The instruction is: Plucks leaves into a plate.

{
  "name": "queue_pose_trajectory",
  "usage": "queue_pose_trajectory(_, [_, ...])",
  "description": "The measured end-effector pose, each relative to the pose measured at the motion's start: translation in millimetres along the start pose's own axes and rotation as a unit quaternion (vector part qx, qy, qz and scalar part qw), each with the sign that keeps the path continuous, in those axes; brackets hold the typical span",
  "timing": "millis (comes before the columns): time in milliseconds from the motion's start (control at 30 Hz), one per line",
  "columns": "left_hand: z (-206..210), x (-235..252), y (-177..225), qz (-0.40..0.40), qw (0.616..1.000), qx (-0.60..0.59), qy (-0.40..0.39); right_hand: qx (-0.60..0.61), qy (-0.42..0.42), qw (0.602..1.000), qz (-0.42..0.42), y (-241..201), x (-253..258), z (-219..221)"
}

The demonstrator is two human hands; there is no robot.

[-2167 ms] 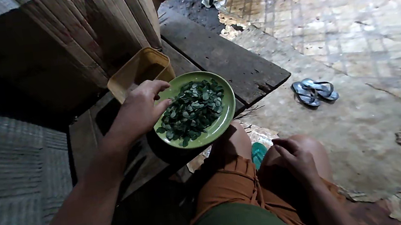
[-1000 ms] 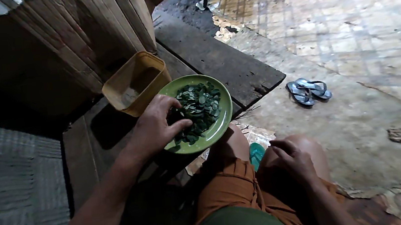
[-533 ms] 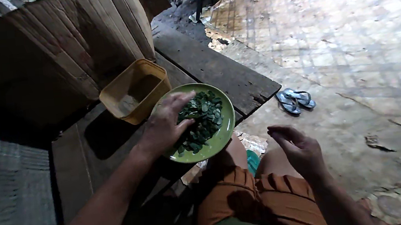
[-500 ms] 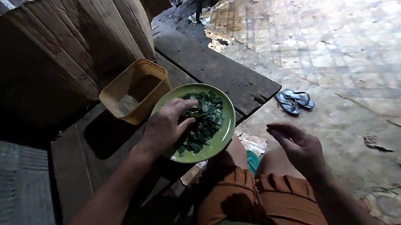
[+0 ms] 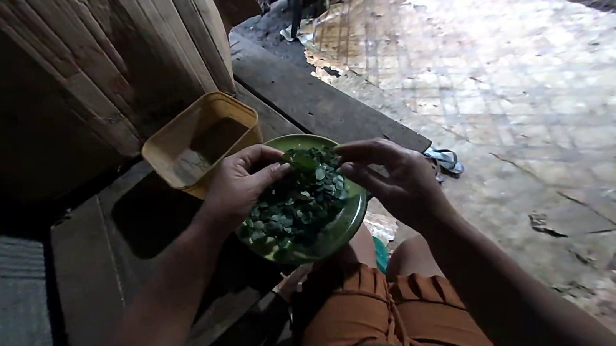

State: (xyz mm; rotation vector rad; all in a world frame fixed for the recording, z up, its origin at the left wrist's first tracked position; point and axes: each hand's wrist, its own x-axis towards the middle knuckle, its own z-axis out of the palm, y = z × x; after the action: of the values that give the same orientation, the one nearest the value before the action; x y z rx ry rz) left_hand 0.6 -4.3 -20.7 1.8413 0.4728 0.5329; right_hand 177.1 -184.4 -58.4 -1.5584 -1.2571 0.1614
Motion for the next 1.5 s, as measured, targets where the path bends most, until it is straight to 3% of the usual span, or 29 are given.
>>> queue_pose_trajectory(367, [2.1,5.9,-10.1,0.014,0.996,-0.019,-0.083,-0.046,-0.047,0.998,-0.006,1.5,24.1,23.3])
queue_pose_trajectory(567, [19.0,4.6,-24.4,0.069,0.997,0.006,-0.043,-0.048,-0.063,0.996,-0.037,1.0,24.6,24.5])
queue_pose_trajectory(833, [21.6,3.7,-22.6,0.041,0.998,-0.046,-0.020,-0.021,-0.064,0.998,-0.007,0.7,24.9,25.8])
queue_pose_trajectory(1067, [21.1,4.0,-23.5,0.041,0.997,-0.054,-0.023,0.008,-0.050,0.998,-0.031,9.8,26.7,25.6])
queue_pose_trajectory(1300, [12.3,5.5,-19.6,0.031,0.997,-0.033,-0.059,0.028,-0.025,0.999,0.025,13.2,25.2,6.3])
queue_pose_trajectory(1500, [9.5,8.4,-18.6,0.042,0.998,-0.030,-0.042,0.066,-0.023,0.997,0.044,11.0,24.9,1.4])
